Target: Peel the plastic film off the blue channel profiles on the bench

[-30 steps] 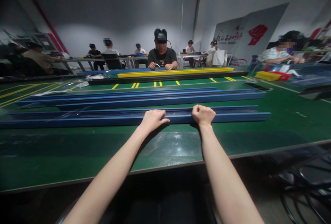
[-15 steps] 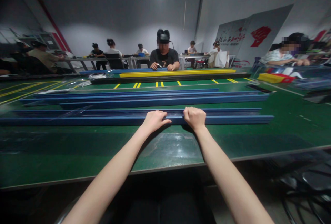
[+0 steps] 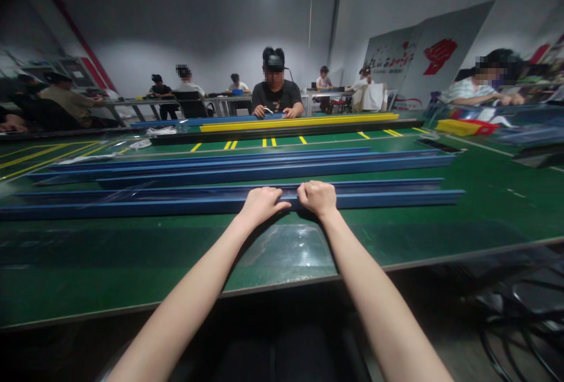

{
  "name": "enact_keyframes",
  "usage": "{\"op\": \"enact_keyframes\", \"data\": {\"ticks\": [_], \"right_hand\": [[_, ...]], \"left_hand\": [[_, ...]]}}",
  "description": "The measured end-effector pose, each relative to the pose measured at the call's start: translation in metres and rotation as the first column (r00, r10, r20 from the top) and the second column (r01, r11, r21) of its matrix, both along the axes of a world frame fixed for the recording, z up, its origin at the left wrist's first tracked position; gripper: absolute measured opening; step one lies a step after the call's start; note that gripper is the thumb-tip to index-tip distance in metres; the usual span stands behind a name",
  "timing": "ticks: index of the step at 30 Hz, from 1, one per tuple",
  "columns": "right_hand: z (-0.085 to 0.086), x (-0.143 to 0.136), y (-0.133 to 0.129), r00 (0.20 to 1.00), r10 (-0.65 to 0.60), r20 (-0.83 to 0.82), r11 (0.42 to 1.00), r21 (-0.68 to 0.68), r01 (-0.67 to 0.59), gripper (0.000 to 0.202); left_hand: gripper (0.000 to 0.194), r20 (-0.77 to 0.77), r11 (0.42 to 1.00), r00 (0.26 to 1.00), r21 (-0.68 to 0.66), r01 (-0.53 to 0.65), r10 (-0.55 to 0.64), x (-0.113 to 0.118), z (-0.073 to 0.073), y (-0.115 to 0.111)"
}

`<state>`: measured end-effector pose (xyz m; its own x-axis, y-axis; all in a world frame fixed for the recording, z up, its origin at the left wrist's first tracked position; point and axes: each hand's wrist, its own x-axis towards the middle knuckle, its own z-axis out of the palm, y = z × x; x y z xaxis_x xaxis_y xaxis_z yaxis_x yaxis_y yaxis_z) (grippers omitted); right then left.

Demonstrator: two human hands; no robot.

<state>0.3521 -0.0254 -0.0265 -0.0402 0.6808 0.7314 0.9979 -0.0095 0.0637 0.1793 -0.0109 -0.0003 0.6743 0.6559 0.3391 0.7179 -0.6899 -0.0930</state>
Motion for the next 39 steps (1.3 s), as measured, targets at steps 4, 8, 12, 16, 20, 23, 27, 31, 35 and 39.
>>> {"op": "enact_keyframes", "data": {"ticks": [4,8,12,16,20,23,27,31,35,39], "right_hand": [[0.0,0.009,-0.001,0.998,-0.06,-0.034,0.998,-0.015,0.059,0.039],[0.0,0.023,-0.004,0.981,-0.164,-0.101,0.986,-0.032,0.162,0.038],[-0.001,0.035,-0.006,0.959,-0.239,-0.154,0.971,-0.024,0.238,0.038],[-0.001,0.041,-0.007,0.937,-0.292,-0.194,0.956,-0.019,0.294,0.039],[-0.002,0.042,-0.008,0.928,-0.312,-0.204,0.949,-0.031,0.312,0.039],[-0.002,0.041,-0.009,0.934,-0.3,-0.195,0.954,-0.05,0.296,0.04],[-0.001,0.04,-0.01,0.943,-0.276,-0.185,0.961,-0.053,0.27,0.042],[0.0,0.04,-0.011,0.94,-0.28,-0.195,0.96,-0.041,0.277,0.042],[-0.001,0.04,-0.011,0.944,-0.262,-0.201,0.965,-0.023,0.263,0.042],[-0.001,0.04,-0.011,0.945,-0.251,-0.212,0.967,-0.014,0.254,0.042]], "left_hand": [[0.036,0.003,1.0,1.0,0.008,0.007,-0.007,0.001,0.002,-0.002],[0.034,0.008,1.0,1.0,-0.009,-0.007,0.007,0.0,0.005,-0.002],[0.034,0.001,1.0,1.0,-0.019,0.003,-0.003,-0.002,0.005,-0.001],[0.033,-0.004,1.0,1.0,-0.015,0.015,-0.015,-0.003,0.003,0.0],[0.032,-0.008,1.0,1.0,0.001,0.022,-0.022,-0.003,0.002,0.001],[0.033,-0.016,1.0,1.0,-0.003,0.02,-0.02,-0.002,0.002,0.0],[0.033,-0.021,1.0,1.0,-0.012,0.018,-0.018,-0.001,0.004,-0.001],[0.033,-0.011,1.0,1.0,-0.008,0.018,-0.018,-0.001,0.002,0.0],[0.032,-0.003,1.0,1.0,-0.003,0.027,-0.027,-0.002,0.001,0.001],[0.032,0.0,0.999,0.999,-0.018,0.033,-0.033,-0.002,0.001,0.001]]}}
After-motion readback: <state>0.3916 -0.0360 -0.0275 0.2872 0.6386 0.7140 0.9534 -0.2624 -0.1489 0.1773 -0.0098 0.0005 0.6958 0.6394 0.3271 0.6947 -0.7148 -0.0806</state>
